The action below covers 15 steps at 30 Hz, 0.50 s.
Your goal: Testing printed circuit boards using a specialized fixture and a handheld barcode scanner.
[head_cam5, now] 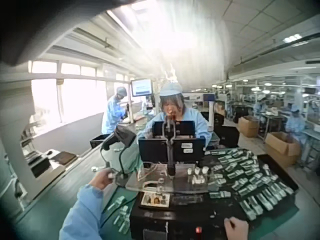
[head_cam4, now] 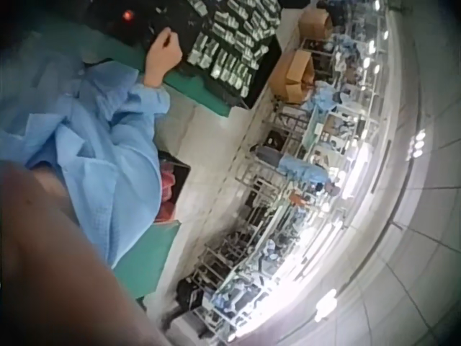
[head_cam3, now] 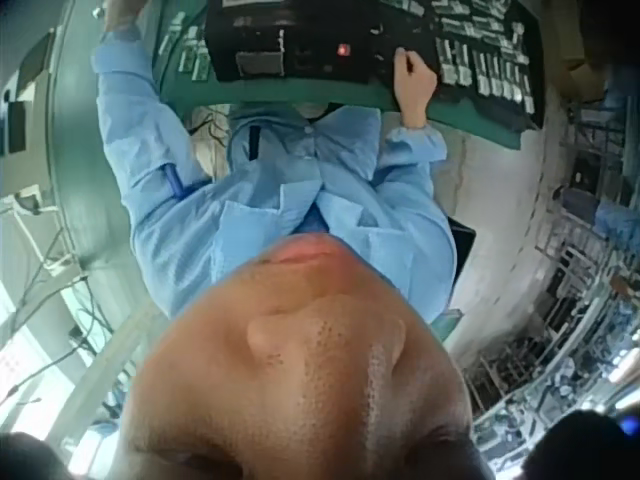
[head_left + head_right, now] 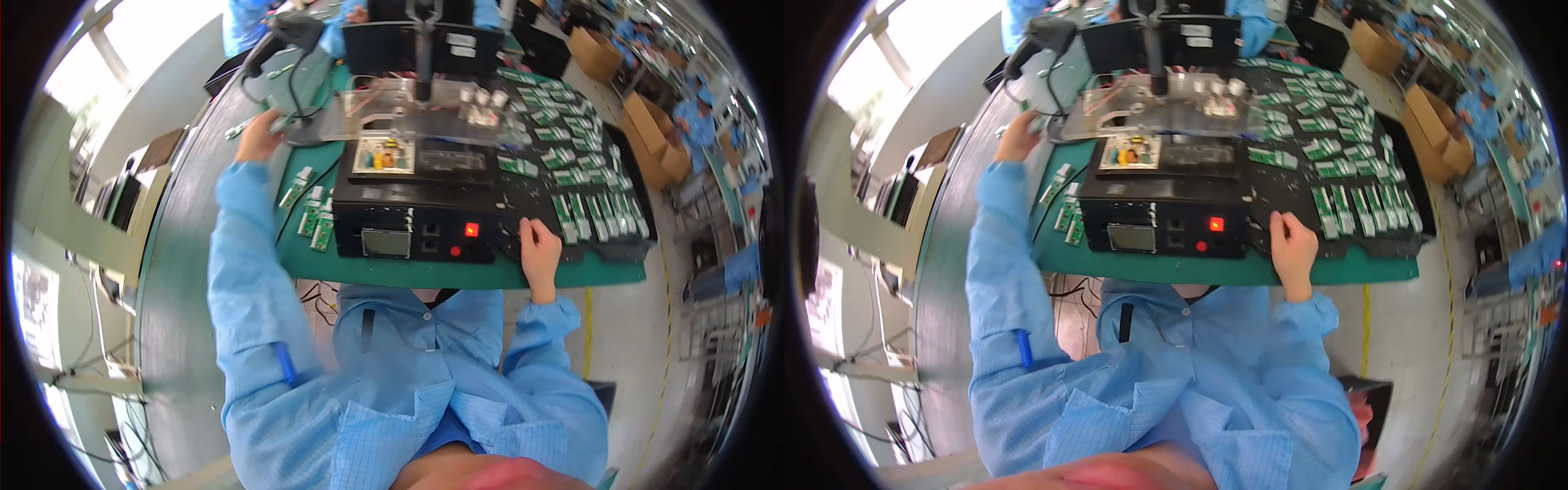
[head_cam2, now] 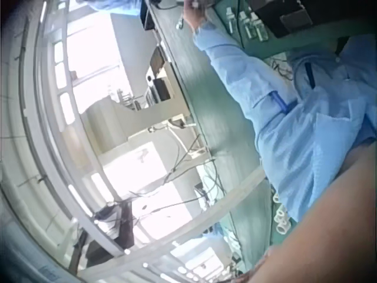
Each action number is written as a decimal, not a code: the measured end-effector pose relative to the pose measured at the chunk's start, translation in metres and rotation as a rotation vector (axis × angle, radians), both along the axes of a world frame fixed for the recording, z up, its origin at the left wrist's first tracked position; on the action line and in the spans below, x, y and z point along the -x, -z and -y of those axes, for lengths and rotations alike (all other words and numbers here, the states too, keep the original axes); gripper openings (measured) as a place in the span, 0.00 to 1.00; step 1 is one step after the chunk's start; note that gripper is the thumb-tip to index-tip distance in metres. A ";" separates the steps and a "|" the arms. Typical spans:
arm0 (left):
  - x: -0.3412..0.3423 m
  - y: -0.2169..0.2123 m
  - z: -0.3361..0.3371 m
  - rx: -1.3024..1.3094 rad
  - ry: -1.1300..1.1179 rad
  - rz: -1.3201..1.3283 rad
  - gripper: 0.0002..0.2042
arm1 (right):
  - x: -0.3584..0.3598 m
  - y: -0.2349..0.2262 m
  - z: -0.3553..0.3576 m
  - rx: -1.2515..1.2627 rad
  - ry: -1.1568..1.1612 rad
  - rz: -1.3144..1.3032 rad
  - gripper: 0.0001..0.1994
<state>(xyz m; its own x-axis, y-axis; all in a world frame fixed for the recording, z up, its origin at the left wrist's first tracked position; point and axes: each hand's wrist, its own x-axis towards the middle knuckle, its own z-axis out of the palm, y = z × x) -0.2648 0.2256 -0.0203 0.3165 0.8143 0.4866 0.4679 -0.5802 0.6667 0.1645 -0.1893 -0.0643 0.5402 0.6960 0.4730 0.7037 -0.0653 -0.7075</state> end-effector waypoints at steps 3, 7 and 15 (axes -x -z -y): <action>0.089 0.008 -0.003 0.571 -0.110 0.136 0.15 | 0.000 0.000 0.000 0.003 0.013 -0.011 0.16; 0.193 0.011 0.017 0.682 -0.308 -0.480 0.11 | -0.001 0.000 0.001 0.062 0.071 -0.023 0.13; 0.303 0.058 0.044 0.225 -0.641 -0.811 0.22 | -0.027 -0.004 0.037 -0.129 0.349 0.296 0.12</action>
